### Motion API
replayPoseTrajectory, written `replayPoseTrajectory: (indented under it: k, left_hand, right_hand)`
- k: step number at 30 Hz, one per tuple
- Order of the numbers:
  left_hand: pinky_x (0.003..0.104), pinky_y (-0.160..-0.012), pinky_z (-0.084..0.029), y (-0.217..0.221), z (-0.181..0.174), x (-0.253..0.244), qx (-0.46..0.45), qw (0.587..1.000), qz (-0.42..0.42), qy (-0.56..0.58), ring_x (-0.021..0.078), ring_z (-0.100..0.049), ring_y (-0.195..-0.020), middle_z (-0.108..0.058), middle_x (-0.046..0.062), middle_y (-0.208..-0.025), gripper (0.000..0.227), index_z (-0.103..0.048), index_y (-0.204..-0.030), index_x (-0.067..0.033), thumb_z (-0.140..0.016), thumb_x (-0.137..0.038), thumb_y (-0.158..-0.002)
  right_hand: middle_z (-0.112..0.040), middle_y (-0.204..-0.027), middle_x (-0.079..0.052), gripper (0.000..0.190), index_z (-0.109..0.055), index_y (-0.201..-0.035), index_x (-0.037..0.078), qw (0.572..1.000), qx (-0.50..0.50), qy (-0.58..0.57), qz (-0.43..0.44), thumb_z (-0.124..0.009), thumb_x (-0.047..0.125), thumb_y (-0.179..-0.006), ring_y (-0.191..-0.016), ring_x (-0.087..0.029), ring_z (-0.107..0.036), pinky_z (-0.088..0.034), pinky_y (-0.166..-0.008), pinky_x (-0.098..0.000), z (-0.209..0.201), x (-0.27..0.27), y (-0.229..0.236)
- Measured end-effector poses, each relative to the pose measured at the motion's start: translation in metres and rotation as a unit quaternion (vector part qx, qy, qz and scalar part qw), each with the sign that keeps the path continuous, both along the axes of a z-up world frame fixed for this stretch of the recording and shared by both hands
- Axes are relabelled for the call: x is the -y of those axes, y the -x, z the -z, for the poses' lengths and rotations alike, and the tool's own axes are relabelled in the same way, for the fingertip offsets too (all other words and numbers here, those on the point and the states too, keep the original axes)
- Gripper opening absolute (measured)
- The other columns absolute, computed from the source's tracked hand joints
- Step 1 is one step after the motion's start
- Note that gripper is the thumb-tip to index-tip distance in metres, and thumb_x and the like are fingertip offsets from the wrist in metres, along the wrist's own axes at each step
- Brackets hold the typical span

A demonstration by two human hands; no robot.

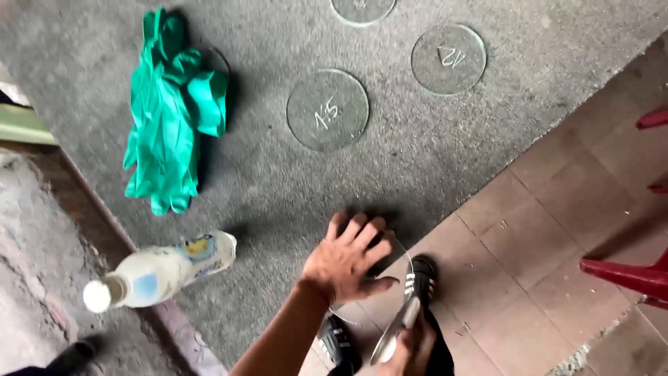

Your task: Marking circular glass pieces with a marker and using a hand tool to process the edges on a workbench.

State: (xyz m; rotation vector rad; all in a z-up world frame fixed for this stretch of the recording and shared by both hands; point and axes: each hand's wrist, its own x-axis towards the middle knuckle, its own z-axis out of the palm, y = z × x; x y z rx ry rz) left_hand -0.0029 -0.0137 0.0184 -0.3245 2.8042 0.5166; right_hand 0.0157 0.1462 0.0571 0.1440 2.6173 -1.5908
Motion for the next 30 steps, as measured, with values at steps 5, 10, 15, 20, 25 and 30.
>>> replayPoseTrajectory:
  k: [5,10,15,20,25,30]
  left_hand:
    - [0.074,-0.124,-0.025,-0.003,0.003,-0.006,-0.01,1.0,-0.004,0.002,0.0422,-0.038,-0.15,-0.043,0.015,-0.163,0.084,-0.046,-0.16,-0.0235,-0.04,-0.083,-0.101]
    - [0.078,-0.123,-0.025,-0.002,0.013,0.003,-0.029,1.0,0.002,0.0,0.0437,-0.042,-0.147,-0.048,0.017,-0.158,0.081,-0.05,-0.157,-0.0218,-0.043,-0.082,-0.103]
    - [0.075,-0.124,-0.027,-0.003,0.014,0.001,-0.023,0.999,0.003,0.031,0.041,-0.04,-0.147,-0.045,0.014,-0.16,0.082,-0.048,-0.158,-0.0243,-0.042,-0.084,-0.102]
    - [0.074,-0.123,-0.027,0.0,0.015,0.003,-0.012,1.0,0.007,0.027,0.0404,-0.04,-0.146,-0.045,0.014,-0.161,0.082,-0.048,-0.158,-0.025,-0.037,-0.085,-0.103]
    - [0.073,-0.12,-0.03,0.0,0.008,0.006,-0.029,0.998,0.003,0.062,0.0407,-0.041,-0.146,-0.046,0.013,-0.164,0.087,-0.047,-0.162,-0.024,-0.038,-0.086,-0.101]
    - [0.074,-0.123,-0.027,-0.002,0.012,0.002,-0.017,0.999,0.01,0.039,0.0406,-0.04,-0.144,-0.045,0.014,-0.158,0.082,-0.048,-0.157,-0.0242,-0.038,-0.084,-0.102]
  right_hand:
    - [-0.075,-0.133,-0.016,0.045,-0.068,-0.134,0.008,0.959,0.263,0.061,0.09,-0.059,0.041,-0.105,-0.123,-0.027,-0.07,-0.05,-0.105,-0.0407,-0.018,0.019,0.084]
    - [-0.081,-0.117,-0.019,0.046,-0.074,-0.134,0.001,0.988,0.128,0.053,0.066,-0.051,0.026,-0.104,-0.094,-0.027,-0.07,-0.052,-0.078,-0.0347,0.065,-0.014,0.038]
    - [-0.077,-0.142,-0.011,0.044,-0.067,-0.141,0.011,0.966,0.239,0.093,0.043,-0.052,0.034,-0.107,-0.131,-0.023,-0.071,-0.05,-0.111,-0.038,-0.019,0.03,0.094]
    - [-0.076,-0.125,-0.02,0.048,-0.065,-0.133,0.003,0.985,0.153,0.073,0.041,-0.057,0.038,-0.102,-0.111,-0.03,-0.067,-0.047,-0.093,-0.039,0.033,-0.006,0.05]
    - [-0.068,-0.153,-0.021,0.046,-0.059,-0.153,-0.001,0.99,0.053,0.082,-0.098,-0.051,0.024,-0.114,-0.143,-0.032,-0.063,-0.046,-0.117,-0.0422,0.029,-0.008,0.039]
    - [-0.078,-0.131,-0.014,0.04,-0.066,-0.142,0.006,0.992,0.091,0.056,-0.064,-0.06,0.026,-0.108,-0.122,-0.026,-0.073,-0.054,-0.104,-0.0394,0.025,0.009,0.088]
